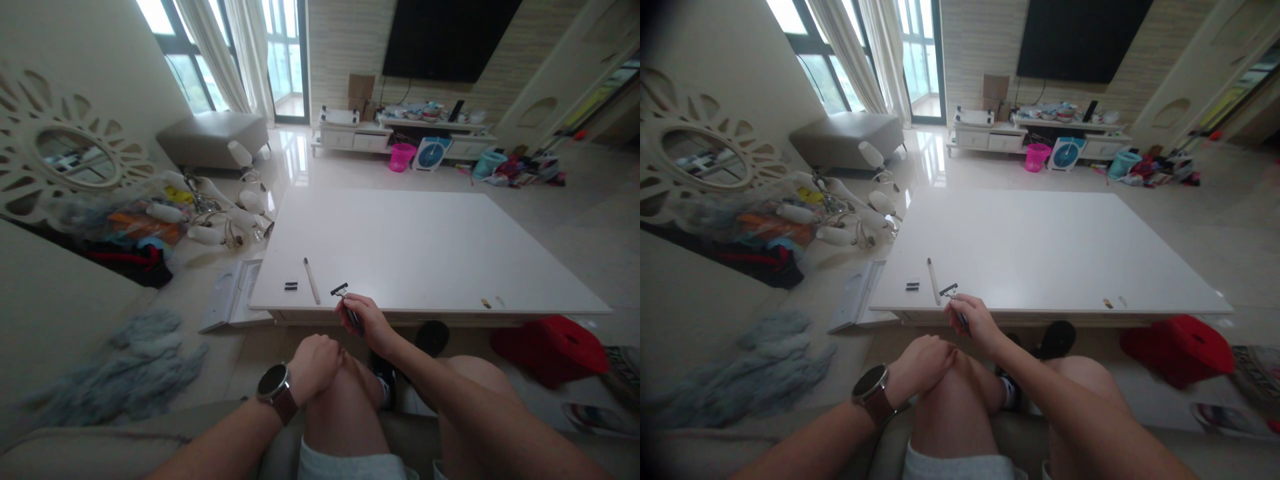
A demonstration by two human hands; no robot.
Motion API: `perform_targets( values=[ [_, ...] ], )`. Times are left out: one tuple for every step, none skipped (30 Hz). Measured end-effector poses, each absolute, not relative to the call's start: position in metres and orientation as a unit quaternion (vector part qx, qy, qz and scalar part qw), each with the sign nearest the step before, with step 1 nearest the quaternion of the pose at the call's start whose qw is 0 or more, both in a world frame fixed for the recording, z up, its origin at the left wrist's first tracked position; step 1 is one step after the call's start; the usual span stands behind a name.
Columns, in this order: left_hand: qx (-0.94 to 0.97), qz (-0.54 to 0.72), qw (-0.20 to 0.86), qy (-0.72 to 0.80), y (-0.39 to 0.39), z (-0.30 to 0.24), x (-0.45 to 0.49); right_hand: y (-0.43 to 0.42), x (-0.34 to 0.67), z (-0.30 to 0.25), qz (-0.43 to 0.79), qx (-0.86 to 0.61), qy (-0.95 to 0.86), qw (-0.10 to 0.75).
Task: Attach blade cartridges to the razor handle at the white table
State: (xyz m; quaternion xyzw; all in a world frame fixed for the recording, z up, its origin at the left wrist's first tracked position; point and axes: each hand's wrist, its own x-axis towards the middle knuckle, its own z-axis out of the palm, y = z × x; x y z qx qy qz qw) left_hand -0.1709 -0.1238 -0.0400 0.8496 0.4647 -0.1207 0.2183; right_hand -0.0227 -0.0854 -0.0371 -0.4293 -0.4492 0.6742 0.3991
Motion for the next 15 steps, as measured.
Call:
perform_targets(
  values=[
    [0.850,-0.120,0.219,0.464,-0.1238,-0.0397,-0.1708,-0.0854,-0.0228,-0.0369,0.673,-0.431,-0.448,0.399],
    [0.850,-0.118,0.219,0.464,-0.1238,-0.0398,-0.1708,-0.0855,-0.0229,-0.0365,0.673,-0.433,-0.448,0.399],
    [0.850,-0.116,0.220,0.464,-0.1239,-0.0402,-0.1710,-0.0856,-0.0228,-0.0361,0.672,-0.433,-0.448,0.400],
    [0.850,-0.115,0.220,0.465,-0.1239,-0.0408,-0.1712,-0.0857,-0.0228,-0.0357,0.673,-0.432,-0.448,0.400],
    [0.850,-0.115,0.219,0.466,-0.1240,-0.0416,-0.1714,-0.0859,-0.0226,-0.0353,0.674,-0.430,-0.449,0.400],
    [0.850,-0.115,0.218,0.466,-0.1240,-0.0425,-0.1717,-0.0861,-0.0225,-0.0350,0.674,-0.429,-0.450,0.400],
    [0.849,-0.114,0.217,0.467,-0.1242,-0.0434,-0.1720,-0.0863,-0.0224,-0.0346,0.674,-0.427,-0.451,0.400],
    [0.850,-0.112,0.216,0.468,-0.1244,-0.0441,-0.1723,-0.0864,-0.0223,-0.0342,0.674,-0.427,-0.452,0.400],
    [0.851,-0.111,0.215,0.466,-0.1246,-0.0446,-0.1725,-0.0865,-0.0223,-0.0339,0.674,-0.427,-0.453,0.399],
    [0.852,-0.109,0.215,0.465,-0.1249,-0.0448,-0.1726,-0.0866,-0.0223,-0.0336,0.674,-0.427,-0.453,0.398],
    [0.853,-0.106,0.215,0.463,-0.1252,-0.0449,-0.1727,-0.0866,-0.0224,-0.0333,0.673,-0.428,-0.453,0.397],
    [0.854,-0.105,0.215,0.462,-0.1253,-0.0449,-0.1726,-0.0865,-0.0225,-0.0332,0.674,-0.429,-0.452,0.396],
    [0.855,-0.104,0.215,0.461,-0.1254,-0.0448,-0.1725,-0.0864,-0.0225,-0.0332,0.674,-0.431,-0.452,0.396],
    [0.855,-0.104,0.216,0.460,-0.1254,-0.0446,-0.1724,-0.0863,-0.0226,-0.0333,0.673,-0.432,-0.452,0.395],
    [0.854,-0.105,0.217,0.461,-0.1253,-0.0445,-0.1722,-0.0862,-0.0226,-0.0336,0.672,-0.432,-0.452,0.396]
  ],
)
